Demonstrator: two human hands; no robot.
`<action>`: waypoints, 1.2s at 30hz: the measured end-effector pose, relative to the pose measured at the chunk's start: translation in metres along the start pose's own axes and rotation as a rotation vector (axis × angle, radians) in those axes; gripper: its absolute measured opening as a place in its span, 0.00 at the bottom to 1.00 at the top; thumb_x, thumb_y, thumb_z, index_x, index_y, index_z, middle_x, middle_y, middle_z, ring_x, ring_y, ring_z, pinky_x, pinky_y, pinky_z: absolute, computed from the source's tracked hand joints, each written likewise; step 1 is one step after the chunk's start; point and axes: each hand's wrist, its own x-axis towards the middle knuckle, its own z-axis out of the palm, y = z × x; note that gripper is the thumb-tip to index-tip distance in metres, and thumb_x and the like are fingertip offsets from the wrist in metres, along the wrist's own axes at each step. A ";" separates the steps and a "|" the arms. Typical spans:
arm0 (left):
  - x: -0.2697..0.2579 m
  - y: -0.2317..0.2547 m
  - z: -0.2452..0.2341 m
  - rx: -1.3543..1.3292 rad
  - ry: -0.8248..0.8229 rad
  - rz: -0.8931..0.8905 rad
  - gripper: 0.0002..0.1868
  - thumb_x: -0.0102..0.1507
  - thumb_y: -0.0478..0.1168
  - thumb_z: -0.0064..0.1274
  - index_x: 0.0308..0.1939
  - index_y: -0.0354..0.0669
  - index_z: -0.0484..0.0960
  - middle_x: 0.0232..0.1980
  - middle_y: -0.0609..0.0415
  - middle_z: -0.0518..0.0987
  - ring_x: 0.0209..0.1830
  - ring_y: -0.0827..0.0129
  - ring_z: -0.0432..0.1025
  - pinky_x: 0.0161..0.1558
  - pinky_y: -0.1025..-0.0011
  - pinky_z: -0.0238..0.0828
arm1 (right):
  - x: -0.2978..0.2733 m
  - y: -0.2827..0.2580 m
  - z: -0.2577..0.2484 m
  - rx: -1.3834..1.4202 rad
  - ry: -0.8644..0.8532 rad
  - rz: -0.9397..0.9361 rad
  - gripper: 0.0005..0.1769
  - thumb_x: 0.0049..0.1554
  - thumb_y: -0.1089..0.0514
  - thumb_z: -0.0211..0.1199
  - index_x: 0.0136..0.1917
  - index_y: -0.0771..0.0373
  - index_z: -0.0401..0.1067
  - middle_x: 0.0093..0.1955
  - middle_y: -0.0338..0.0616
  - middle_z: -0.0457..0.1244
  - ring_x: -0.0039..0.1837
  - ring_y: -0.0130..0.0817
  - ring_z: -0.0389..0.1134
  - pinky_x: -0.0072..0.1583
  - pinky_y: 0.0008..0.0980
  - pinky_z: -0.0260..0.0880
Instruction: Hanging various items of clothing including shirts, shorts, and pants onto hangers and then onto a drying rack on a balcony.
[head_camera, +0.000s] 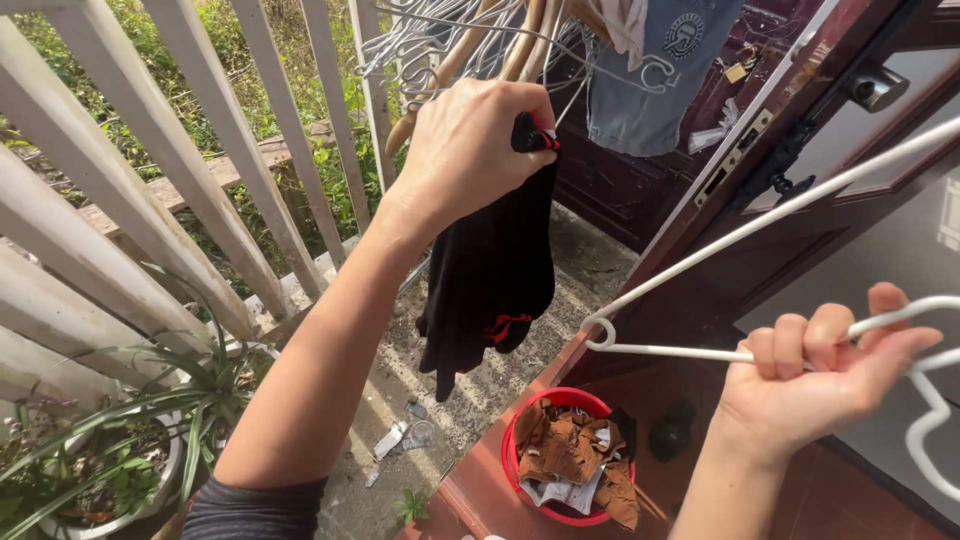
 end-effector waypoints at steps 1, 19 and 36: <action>-0.003 0.002 -0.006 -0.020 0.008 -0.011 0.10 0.57 0.48 0.68 0.38 0.57 0.84 0.36 0.57 0.83 0.41 0.55 0.74 0.35 0.53 0.69 | -0.009 -0.001 0.009 0.007 -0.137 -0.082 0.23 0.56 0.30 0.58 0.55 0.45 0.68 0.28 0.27 0.36 0.27 0.17 0.30 0.29 0.21 0.26; -0.163 -0.112 -0.147 -0.025 0.380 -0.615 0.05 0.57 0.38 0.68 0.37 0.51 0.91 0.34 0.63 0.86 0.37 0.80 0.76 0.41 0.79 0.73 | -0.057 0.114 0.084 -0.875 -1.300 0.512 0.18 0.62 0.50 0.57 0.56 0.57 0.83 0.42 0.30 0.58 0.46 0.20 0.57 0.51 0.22 0.52; -0.287 -0.061 -0.173 0.385 0.498 -0.639 0.09 0.69 0.49 0.48 0.44 0.61 0.85 0.50 0.64 0.83 0.53 0.63 0.76 0.55 0.66 0.68 | -0.117 0.164 0.294 -0.377 -1.804 0.216 0.09 0.56 0.62 0.67 0.43 0.71 0.83 0.14 0.44 0.54 0.23 0.27 0.46 0.28 0.25 0.45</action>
